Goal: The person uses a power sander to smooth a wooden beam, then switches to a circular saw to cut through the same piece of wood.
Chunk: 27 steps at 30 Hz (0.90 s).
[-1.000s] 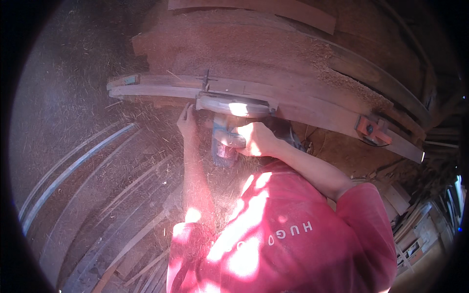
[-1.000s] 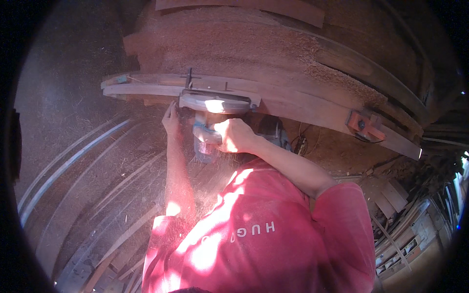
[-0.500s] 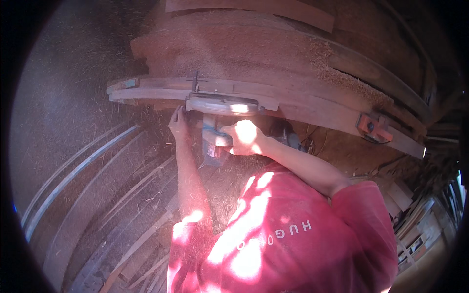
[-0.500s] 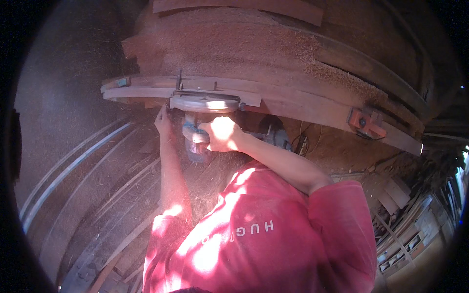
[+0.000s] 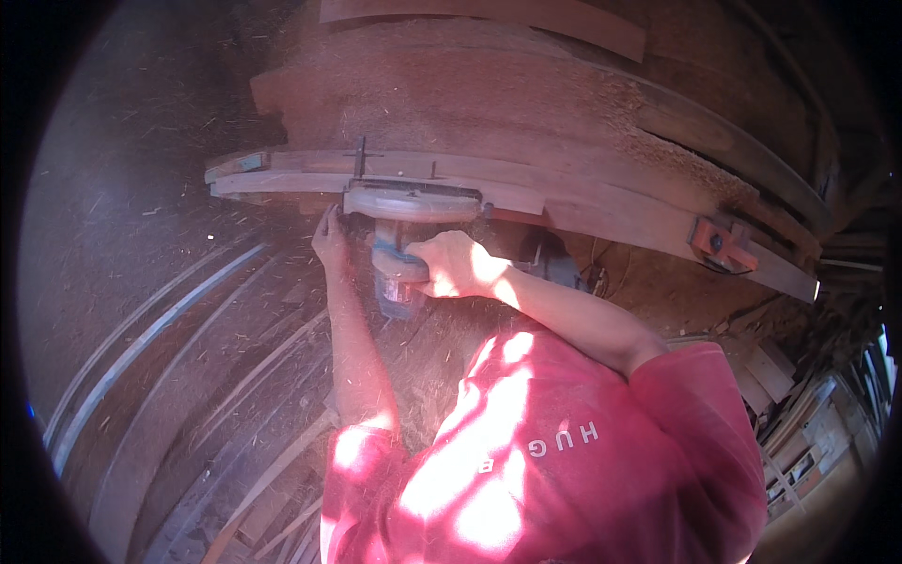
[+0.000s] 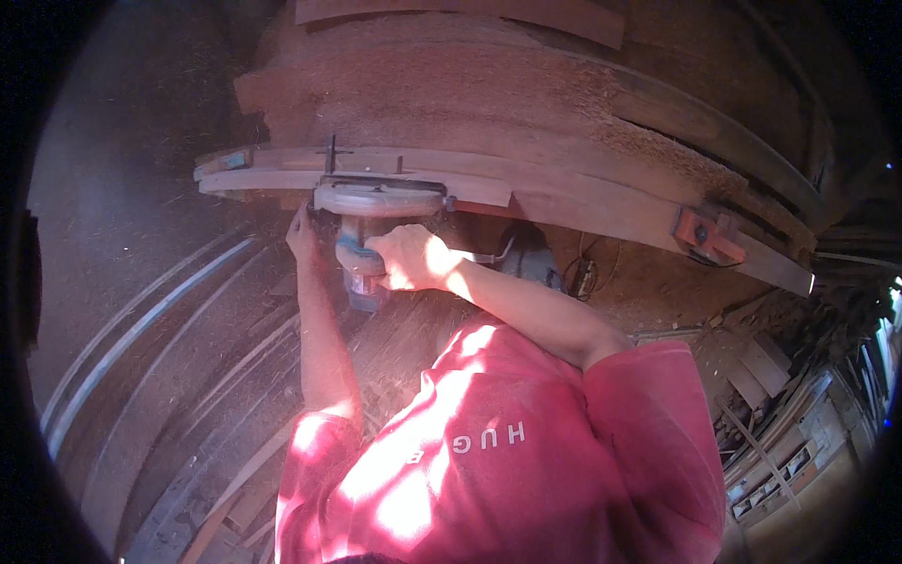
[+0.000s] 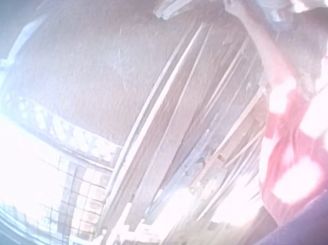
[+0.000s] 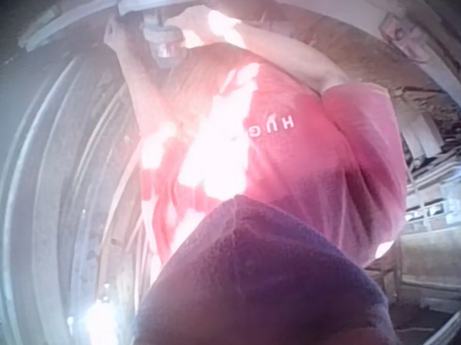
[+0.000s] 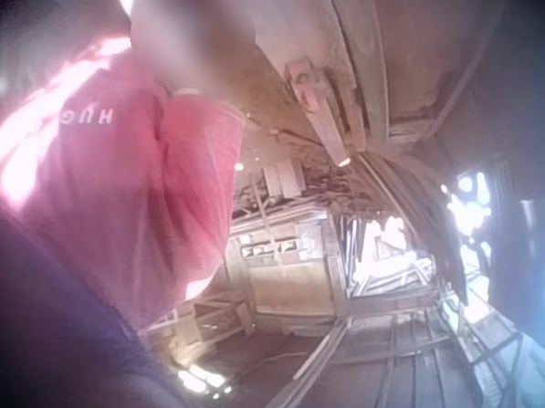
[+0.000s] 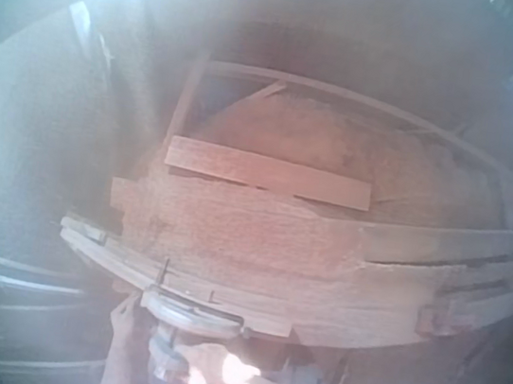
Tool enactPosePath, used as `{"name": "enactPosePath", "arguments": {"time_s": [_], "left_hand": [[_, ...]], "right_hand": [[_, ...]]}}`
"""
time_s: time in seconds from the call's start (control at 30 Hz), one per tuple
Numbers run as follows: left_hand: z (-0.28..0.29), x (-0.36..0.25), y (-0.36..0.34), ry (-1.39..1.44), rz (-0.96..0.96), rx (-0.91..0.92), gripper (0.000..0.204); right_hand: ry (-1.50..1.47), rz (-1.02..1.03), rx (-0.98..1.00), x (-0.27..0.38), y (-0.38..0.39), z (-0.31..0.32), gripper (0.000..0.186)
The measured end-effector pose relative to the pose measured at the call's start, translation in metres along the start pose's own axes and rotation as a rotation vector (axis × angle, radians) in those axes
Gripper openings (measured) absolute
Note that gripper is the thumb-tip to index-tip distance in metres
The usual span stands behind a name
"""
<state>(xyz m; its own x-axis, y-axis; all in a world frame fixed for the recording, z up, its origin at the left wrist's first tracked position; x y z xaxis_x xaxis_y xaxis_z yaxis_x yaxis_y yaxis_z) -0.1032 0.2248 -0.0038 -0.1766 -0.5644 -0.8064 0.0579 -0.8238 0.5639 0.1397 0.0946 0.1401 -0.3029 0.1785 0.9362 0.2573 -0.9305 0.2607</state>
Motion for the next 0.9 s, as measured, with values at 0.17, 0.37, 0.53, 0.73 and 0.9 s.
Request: {"name": "enactPosePath", "arguments": {"time_s": [0.17, 0.37, 0.53, 0.73, 0.9], "left_hand": [[0.011, -0.001, -0.009, -0.061, 0.010, -0.037, 0.040], [0.021, -0.002, -0.020, -0.009, -0.036, -0.024, 0.027], [0.031, -0.001, -0.028, -0.099, 0.030, -0.063, 0.036], [0.043, -0.003, -0.043, 0.018, -0.021, -0.028, 0.036], [0.047, -0.009, -0.039, -0.096, -0.056, -0.063, 0.036]], "right_hand": [[-0.002, -0.006, 0.007, 0.004, -0.010, -0.004, 0.034], [0.064, -0.084, 0.036, 0.016, -0.021, -0.007, 0.039], [0.077, -0.111, 0.057, 0.021, -0.030, -0.010, 0.040], [0.077, -0.082, 0.034, 0.021, -0.041, -0.020, 0.043], [0.057, -0.017, -0.029, 0.019, -0.047, -0.026, 0.033]]}}
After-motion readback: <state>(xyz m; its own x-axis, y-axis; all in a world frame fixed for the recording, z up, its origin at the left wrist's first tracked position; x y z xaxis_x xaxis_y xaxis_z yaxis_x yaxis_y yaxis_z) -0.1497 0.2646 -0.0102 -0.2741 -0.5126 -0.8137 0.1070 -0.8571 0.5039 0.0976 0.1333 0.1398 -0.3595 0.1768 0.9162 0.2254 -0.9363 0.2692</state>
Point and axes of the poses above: each hand's wrist, its own y-axis away from the middle knuckle, its own z-axis out of the back of the hand, x = y × z, the point moved 3 cm from there along -y, towards the middle knuckle, and after that the axes turned 9 degrees about -y, right-handed, at the moved point
